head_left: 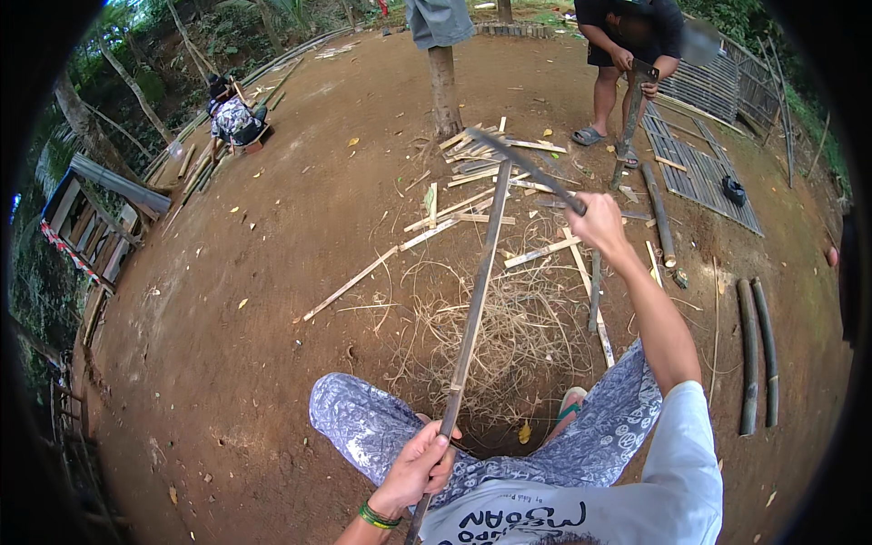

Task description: The person sits on the ground and uses a machete to split long bamboo poles into thin strips. They repeatedly strike the bamboo with the blade to separate the material, creating a pile of finished strips on the ground.

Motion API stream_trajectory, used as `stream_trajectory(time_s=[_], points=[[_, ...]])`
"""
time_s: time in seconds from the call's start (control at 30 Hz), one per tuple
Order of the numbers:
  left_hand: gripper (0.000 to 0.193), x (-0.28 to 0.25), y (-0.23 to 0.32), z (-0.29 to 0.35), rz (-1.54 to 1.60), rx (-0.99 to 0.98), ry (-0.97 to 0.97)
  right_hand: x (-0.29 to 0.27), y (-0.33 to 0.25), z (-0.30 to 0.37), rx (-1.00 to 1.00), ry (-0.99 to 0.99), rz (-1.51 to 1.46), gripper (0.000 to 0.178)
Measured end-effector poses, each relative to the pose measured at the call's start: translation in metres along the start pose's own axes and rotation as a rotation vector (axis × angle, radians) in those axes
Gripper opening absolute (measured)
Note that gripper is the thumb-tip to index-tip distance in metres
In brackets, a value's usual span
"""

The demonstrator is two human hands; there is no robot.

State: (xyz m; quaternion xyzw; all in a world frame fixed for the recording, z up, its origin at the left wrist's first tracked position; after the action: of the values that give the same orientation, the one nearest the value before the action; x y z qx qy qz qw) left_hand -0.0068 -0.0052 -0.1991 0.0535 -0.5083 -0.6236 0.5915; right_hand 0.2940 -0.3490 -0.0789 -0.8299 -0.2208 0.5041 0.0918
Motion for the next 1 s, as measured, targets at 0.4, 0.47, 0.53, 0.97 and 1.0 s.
stream_trajectory(time_s=[0.4,0.47,0.53,0.97,1.0], points=[[0.031,0.001,0.045,-0.052,0.249,0.087,-0.018,0.049,-0.15,0.116,-0.449,-0.102,-0.253,0.01],[0.033,0.004,0.049,-0.058,0.267,0.046,-0.063,0.058,-0.18,0.138,-0.554,-0.138,-0.253,0.01],[0.037,0.009,0.05,-0.062,0.238,0.006,-0.065,0.06,-0.196,0.149,-0.59,-0.189,-0.246,0.017],[0.044,0.016,0.049,-0.054,0.151,0.006,-0.002,0.048,-0.174,0.113,-0.562,-0.066,-0.143,0.008],[0.044,0.013,0.049,-0.055,0.152,0.003,0.004,0.046,-0.163,0.103,-0.503,-0.011,-0.078,0.007]])
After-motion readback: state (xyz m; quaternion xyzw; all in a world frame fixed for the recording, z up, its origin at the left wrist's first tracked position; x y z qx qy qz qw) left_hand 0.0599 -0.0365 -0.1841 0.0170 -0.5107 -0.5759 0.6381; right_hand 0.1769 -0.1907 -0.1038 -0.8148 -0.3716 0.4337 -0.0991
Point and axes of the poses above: each hand's wrist, its own z-axis away from the middle knuckle, its own x-axis out of the palm, y = z × x, the point moved 10 cm from there along -z, towards the middle knuckle, and after that the axes turned 11 degrees about -x, right-handed, at the moved point
